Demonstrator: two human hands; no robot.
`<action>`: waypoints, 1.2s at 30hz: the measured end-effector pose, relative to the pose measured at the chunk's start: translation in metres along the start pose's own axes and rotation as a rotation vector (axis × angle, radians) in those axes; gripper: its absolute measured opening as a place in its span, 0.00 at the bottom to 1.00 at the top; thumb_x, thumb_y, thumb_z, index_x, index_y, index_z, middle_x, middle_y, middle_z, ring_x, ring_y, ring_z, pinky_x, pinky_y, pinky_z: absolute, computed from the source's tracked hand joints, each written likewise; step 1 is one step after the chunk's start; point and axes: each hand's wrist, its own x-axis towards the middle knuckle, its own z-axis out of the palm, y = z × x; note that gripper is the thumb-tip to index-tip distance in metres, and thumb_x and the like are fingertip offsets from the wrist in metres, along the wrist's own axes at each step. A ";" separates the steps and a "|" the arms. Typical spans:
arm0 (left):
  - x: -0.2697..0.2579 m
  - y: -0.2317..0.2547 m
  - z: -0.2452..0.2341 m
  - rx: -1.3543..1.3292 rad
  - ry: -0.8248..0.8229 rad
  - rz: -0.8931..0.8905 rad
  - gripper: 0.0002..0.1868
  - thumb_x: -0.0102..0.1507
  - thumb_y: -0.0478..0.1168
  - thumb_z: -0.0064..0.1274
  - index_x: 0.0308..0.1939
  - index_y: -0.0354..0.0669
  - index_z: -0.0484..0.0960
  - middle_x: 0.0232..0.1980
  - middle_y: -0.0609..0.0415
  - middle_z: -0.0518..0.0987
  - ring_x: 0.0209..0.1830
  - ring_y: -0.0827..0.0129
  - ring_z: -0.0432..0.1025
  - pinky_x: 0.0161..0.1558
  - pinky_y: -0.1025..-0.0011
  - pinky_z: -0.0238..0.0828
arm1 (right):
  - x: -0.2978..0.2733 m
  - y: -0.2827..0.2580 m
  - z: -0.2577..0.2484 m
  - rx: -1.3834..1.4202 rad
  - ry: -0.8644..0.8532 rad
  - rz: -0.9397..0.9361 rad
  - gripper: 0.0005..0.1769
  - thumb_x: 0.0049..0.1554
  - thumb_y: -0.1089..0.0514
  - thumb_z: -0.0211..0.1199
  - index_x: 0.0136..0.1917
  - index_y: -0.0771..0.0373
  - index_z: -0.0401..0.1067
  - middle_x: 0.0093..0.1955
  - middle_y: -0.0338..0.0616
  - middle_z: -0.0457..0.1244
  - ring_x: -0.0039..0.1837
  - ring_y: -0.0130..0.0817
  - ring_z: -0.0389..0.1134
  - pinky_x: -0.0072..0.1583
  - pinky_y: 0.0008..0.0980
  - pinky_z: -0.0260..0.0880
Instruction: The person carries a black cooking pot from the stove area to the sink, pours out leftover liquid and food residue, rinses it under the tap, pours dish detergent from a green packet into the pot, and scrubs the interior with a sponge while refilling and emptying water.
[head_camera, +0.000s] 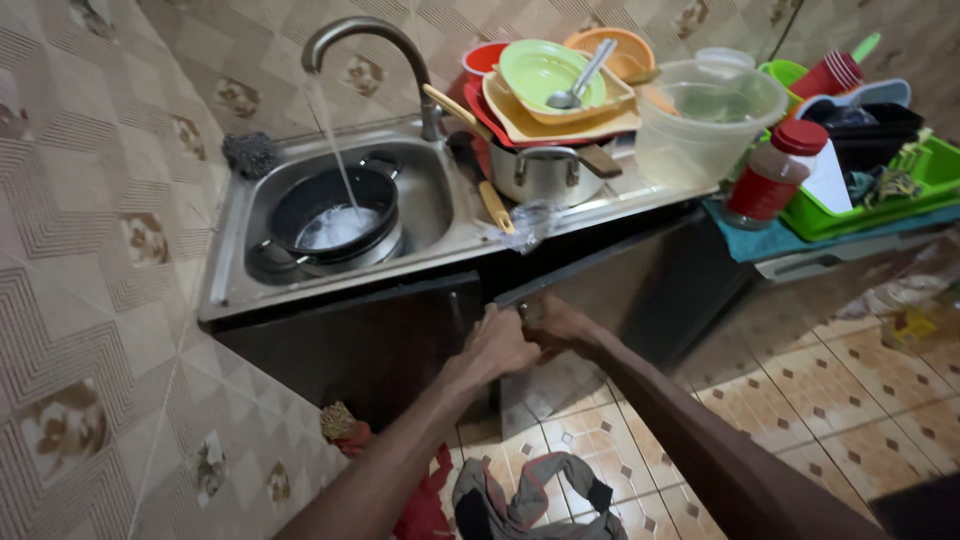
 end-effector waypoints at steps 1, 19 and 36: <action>0.002 -0.001 -0.006 -0.006 0.020 0.013 0.32 0.54 0.46 0.64 0.60 0.33 0.78 0.71 0.31 0.64 0.65 0.37 0.69 0.64 0.52 0.71 | 0.004 -0.006 -0.001 -0.025 -0.040 0.011 0.19 0.54 0.60 0.64 0.56 0.72 0.70 0.43 0.54 0.68 0.41 0.45 0.74 0.40 0.42 0.82; 0.083 -0.006 -0.227 0.086 0.082 0.343 0.18 0.55 0.43 0.64 0.46 0.39 0.87 0.44 0.40 0.85 0.45 0.54 0.82 0.48 0.62 0.77 | -0.062 -0.296 -0.093 -0.469 -0.071 -0.061 0.35 0.57 0.36 0.57 0.73 0.54 0.66 0.54 0.40 0.74 0.55 0.29 0.76 0.53 0.35 0.78; 0.236 0.048 -0.284 -0.072 0.456 0.260 0.13 0.58 0.43 0.60 0.41 0.40 0.87 0.35 0.43 0.86 0.36 0.58 0.83 0.43 0.61 0.78 | 0.126 -0.330 -0.334 -0.776 0.296 -0.092 0.29 0.58 0.43 0.66 0.68 0.56 0.71 0.49 0.49 0.76 0.47 0.39 0.78 0.51 0.39 0.79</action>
